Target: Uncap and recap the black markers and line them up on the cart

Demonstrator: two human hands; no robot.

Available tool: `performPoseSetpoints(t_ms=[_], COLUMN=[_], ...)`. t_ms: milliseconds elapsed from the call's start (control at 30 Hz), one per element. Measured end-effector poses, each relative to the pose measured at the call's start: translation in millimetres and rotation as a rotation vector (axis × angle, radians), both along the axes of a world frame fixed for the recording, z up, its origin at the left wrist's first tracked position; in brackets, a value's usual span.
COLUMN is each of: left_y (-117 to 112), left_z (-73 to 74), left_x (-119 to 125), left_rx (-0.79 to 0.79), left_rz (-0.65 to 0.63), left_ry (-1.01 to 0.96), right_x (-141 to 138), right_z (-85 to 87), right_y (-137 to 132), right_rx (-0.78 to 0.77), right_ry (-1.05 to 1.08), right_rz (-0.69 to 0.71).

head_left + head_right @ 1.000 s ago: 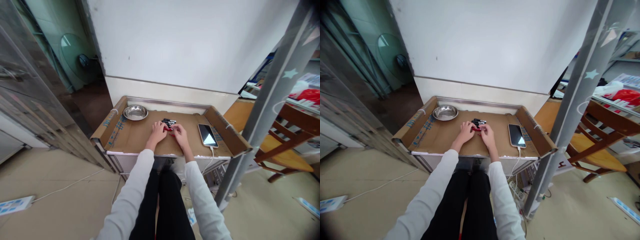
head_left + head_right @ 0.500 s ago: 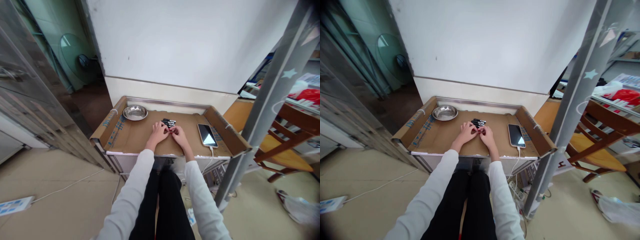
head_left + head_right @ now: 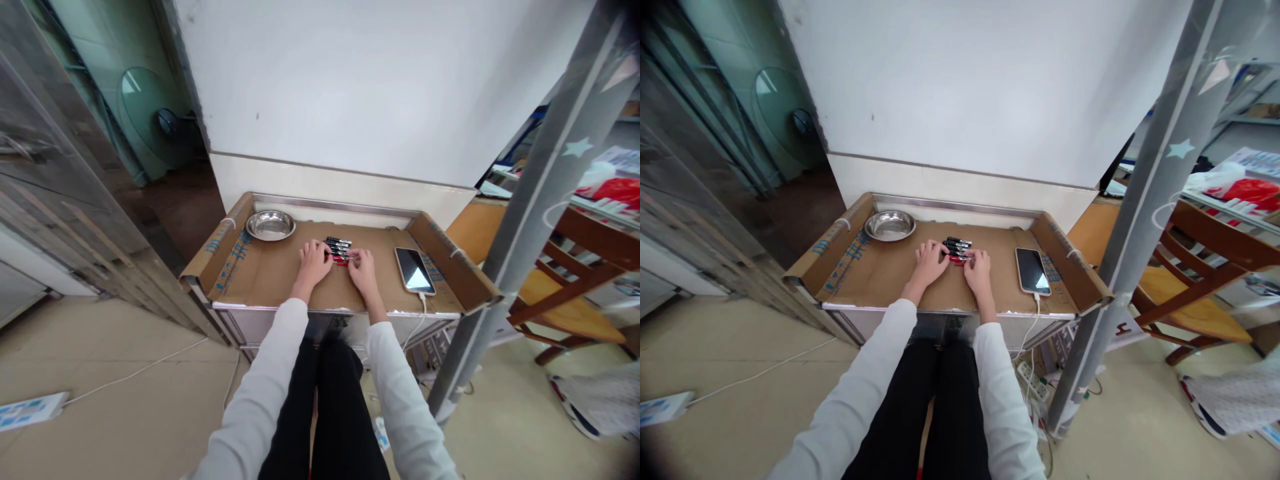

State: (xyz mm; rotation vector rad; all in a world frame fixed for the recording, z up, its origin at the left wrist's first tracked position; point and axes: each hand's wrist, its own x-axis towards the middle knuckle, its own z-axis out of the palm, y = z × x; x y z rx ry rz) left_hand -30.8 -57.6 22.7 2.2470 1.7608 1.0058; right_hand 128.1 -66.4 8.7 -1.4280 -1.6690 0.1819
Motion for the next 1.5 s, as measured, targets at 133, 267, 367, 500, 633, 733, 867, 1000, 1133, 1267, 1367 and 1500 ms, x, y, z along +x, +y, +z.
performPoseSetpoints(t_ms=[133, 267, 367, 500, 633, 733, 867, 1000, 1133, 1267, 1367, 1500], left_y=[2, 4, 2, -1, -3, -4, -6, -5, 0, 0, -3, -8], left_z=[0.5, -3.2, -3.1, 0.2, 2.2, 3.3, 4.9, 4.1, 2.3, 3.5, 4.9, 5.3], left_x=[-1, -1, -1, 2, 3, 2, 1, 1, -1, -2, -1, 2], left_rx=[-0.032, -0.082, -0.073, -0.050, -0.063, -0.068, -0.084, -0.091, -0.033, 0.075, 0.068, 0.059], left_rz=[0.327, 0.439, 0.419, 0.422, 0.424, 0.418, 0.373, 0.357, 0.280, 0.061, -0.049, -0.087], left_ry=[-0.097, -0.118, -0.059, 0.028, 0.051, 0.050, 0.004, -0.047, -0.120, -0.086, 0.014, 0.107], right_x=[0, -3, -5, -6, -6, -6, -6, -5, -4, -5, -5, -6], right_z=[-6.2, -8.7, -7.6, -4.2, -1.3, -0.8, -3.7, -8.7, -9.2, -3.1, 1.5, 4.8], right_y=[4, 4, 2, -1, -2, -3, -2, 0, 2, -1, -4, -6], right_rx=[-0.066, -0.101, -0.105, -0.128, -0.165, -0.160, -0.100, -0.048, -0.054, -0.071, -0.063, -0.058], right_ry=[-0.087, -0.204, -0.249, -0.274, -0.275, -0.263, -0.232, -0.212, -0.197, -0.170, -0.161, -0.183], right_rz=[-0.241, -0.296, -0.299, -0.304, -0.302, -0.296, -0.280, -0.273, -0.274, -0.285, -0.218, -0.159])
